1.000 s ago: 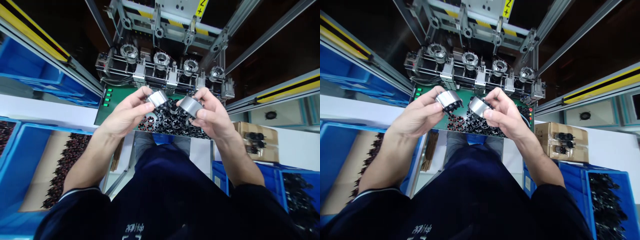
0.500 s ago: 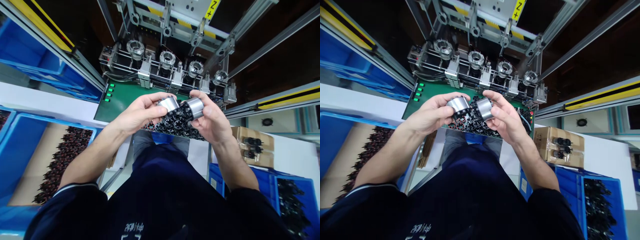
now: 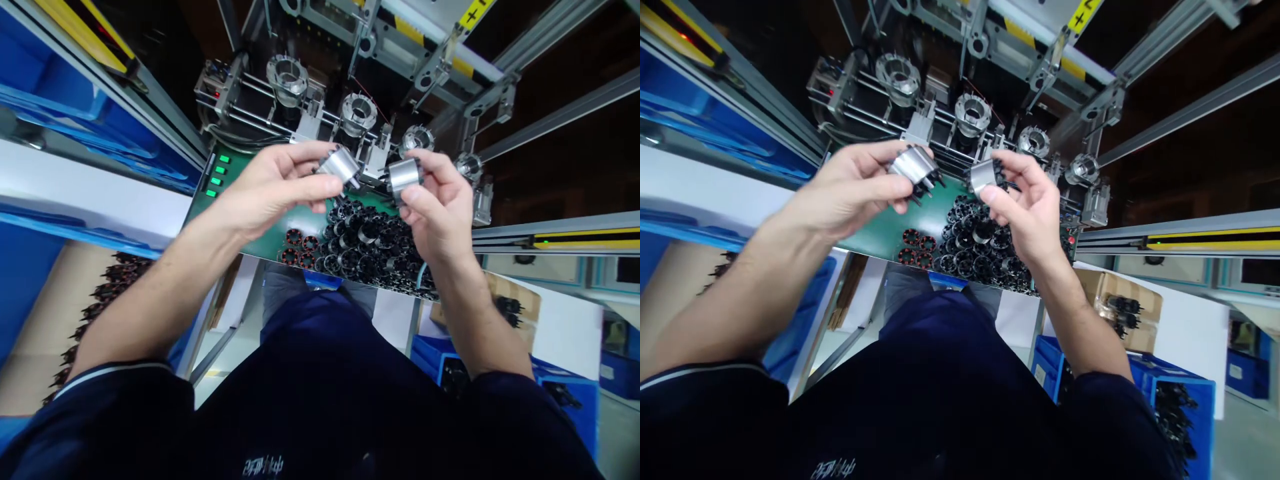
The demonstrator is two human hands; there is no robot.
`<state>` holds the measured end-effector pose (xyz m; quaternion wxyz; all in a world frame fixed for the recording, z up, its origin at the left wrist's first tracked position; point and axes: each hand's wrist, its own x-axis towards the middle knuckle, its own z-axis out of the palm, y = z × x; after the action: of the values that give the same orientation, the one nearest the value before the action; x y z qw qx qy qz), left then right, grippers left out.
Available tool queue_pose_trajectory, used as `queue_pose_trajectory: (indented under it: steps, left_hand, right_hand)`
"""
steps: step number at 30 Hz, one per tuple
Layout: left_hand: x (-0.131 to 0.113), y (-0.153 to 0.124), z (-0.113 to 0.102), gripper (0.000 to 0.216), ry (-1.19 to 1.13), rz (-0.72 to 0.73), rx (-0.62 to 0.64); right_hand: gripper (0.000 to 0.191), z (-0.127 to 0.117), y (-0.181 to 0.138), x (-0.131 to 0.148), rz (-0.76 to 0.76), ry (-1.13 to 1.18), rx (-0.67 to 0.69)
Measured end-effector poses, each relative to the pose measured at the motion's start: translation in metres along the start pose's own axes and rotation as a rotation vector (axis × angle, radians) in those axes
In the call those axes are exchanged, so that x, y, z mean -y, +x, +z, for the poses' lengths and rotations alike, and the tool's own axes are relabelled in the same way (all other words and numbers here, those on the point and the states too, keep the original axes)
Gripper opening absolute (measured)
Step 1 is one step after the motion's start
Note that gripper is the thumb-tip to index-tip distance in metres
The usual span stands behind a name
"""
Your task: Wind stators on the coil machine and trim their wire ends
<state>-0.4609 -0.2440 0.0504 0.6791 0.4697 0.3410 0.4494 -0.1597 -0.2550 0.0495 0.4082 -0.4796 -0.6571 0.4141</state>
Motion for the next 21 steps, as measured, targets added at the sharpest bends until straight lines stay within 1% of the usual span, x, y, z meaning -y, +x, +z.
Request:
queue_pose_trajectory:
  steps: [2,4,7,9,11,12,14,15,18,21]
  left_hand:
    - [-0.008,0.016,-0.022,0.077,0.162,0.096,-0.048]
    - [-0.012,0.041,-0.044,0.078,0.390,0.205,-0.118]
    - [-0.003,0.090,-0.076,0.071,0.687,0.301,-0.202]
    - [0.013,0.123,-0.095,0.069,0.755,0.283,-0.214]
    - [0.031,0.150,-0.111,0.073,0.732,0.169,-0.195]
    - [0.038,0.159,-0.118,0.076,0.720,0.104,-0.160]
    - [0.049,0.169,-0.129,0.081,0.704,0.030,-0.077]
    - [0.052,0.172,-0.134,0.084,0.700,0.034,-0.049]
    - [0.055,0.171,-0.143,0.088,0.701,0.110,-0.082]
    - [0.056,0.164,-0.141,0.083,0.716,0.116,-0.094]
  right_hand:
    - [0.083,-0.014,0.024,-0.015,-0.073,-0.199,-0.033]
    - [0.091,-0.028,0.050,-0.033,-0.111,-0.386,-0.037]
    - [0.098,-0.042,0.084,-0.066,-0.093,-0.544,-0.033]
    - [0.100,-0.044,0.101,-0.092,-0.057,-0.551,-0.031]
    - [0.102,-0.042,0.112,-0.115,-0.011,-0.520,-0.017]
    - [0.102,-0.041,0.115,-0.124,0.007,-0.506,-0.005]
    - [0.101,-0.040,0.118,-0.134,0.023,-0.489,0.019]
    - [0.101,-0.040,0.118,-0.136,0.024,-0.485,0.028]
    - [0.101,-0.041,0.117,-0.131,0.036,-0.499,0.033]
    - [0.100,-0.040,0.120,-0.117,0.072,-0.539,0.075]
